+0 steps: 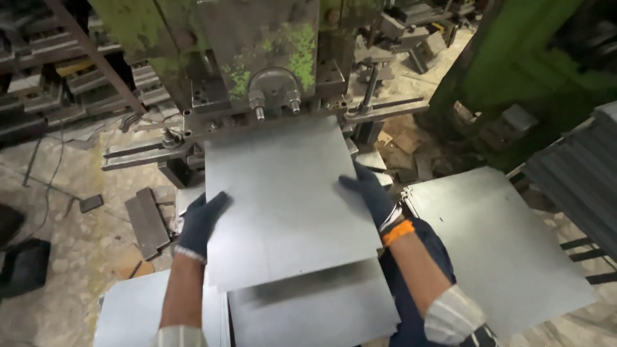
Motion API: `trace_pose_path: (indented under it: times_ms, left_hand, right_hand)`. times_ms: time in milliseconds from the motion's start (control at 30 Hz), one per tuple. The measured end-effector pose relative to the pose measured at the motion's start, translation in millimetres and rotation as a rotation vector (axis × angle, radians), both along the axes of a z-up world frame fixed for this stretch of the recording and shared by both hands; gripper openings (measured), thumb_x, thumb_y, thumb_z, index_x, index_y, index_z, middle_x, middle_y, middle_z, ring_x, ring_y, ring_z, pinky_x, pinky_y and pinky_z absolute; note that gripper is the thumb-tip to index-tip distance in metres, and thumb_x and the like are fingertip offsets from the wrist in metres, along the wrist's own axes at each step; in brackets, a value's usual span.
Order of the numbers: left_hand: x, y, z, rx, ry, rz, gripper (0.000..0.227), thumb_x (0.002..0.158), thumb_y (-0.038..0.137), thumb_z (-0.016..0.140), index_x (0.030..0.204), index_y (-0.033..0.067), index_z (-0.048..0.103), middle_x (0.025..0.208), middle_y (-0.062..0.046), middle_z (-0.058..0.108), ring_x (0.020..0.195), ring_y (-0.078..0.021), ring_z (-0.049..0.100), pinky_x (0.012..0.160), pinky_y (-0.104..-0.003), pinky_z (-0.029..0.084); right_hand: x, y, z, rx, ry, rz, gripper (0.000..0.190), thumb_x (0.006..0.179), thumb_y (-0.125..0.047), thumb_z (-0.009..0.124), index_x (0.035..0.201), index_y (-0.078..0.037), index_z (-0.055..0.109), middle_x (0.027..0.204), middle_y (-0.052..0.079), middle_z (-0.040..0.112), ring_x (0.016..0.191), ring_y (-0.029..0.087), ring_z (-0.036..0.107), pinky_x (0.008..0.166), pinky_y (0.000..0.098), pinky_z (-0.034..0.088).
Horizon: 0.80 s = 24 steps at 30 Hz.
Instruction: Placing metal sheets into a stamping machine and stacking the processed pieces.
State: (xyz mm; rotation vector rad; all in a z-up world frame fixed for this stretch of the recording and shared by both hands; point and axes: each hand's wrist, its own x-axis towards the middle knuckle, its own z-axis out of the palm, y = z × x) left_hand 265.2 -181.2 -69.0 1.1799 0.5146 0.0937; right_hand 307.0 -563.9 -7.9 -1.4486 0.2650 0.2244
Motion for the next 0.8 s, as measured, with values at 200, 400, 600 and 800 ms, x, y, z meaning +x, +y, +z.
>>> trace_pose_path:
  times_ms: [200, 400, 600, 800]
  left_hand:
    - [-18, -25, 41, 0.170, 0.022, -0.055, 0.057, 0.079, 0.007, 0.086, 0.131, -0.0005, 0.065, 0.118, -0.023, 0.070, 0.114, -0.0328, 0.066, 0.103, -0.051, 0.051]
    - [29, -10, 44, 0.496, 0.129, -0.091, 0.059, 0.075, 0.034, 0.094, 0.124, 0.0104, 0.071, 0.112, -0.012, 0.074, 0.115, -0.0277, 0.068, 0.108, -0.046, 0.048]
    - [19, -27, 64, 0.505, 0.051, -0.037, 0.052, 0.073, 0.028, 0.096, 0.115, 0.0050, 0.075, 0.106, -0.014, 0.075, 0.108, -0.0287, 0.068, 0.103, -0.043, 0.051]
    - [25, -22, 56, 0.595, 0.140, -0.074, 0.059, 0.074, 0.041, 0.095, 0.116, 0.0052, 0.074, 0.108, -0.015, 0.075, 0.112, -0.0308, 0.069, 0.105, -0.044, 0.049]
  right_hand:
    - [34, -2, -16, 0.123, -0.021, -0.014, 0.066, 0.071, -0.008, 0.092, 0.132, -0.014, 0.069, 0.105, 0.015, 0.074, 0.089, 0.029, 0.077, 0.075, 0.0398, 0.065]
    - [67, 7, -5, 0.081, -0.075, 0.036, 0.048, 0.072, -0.011, 0.092, 0.117, -0.014, 0.077, 0.098, 0.010, 0.077, 0.084, 0.022, 0.077, 0.076, 0.0330, 0.064]
    - [71, 5, -11, 0.133, -0.048, 0.012, 0.048, 0.072, -0.009, 0.091, 0.117, -0.011, 0.075, 0.094, 0.012, 0.077, 0.081, 0.025, 0.078, 0.073, 0.0361, 0.065]
    - [66, 11, 1, 0.161, -0.028, -0.015, 0.045, 0.070, -0.005, 0.091, 0.112, -0.007, 0.076, 0.092, 0.014, 0.077, 0.080, 0.026, 0.078, 0.072, 0.0361, 0.064]
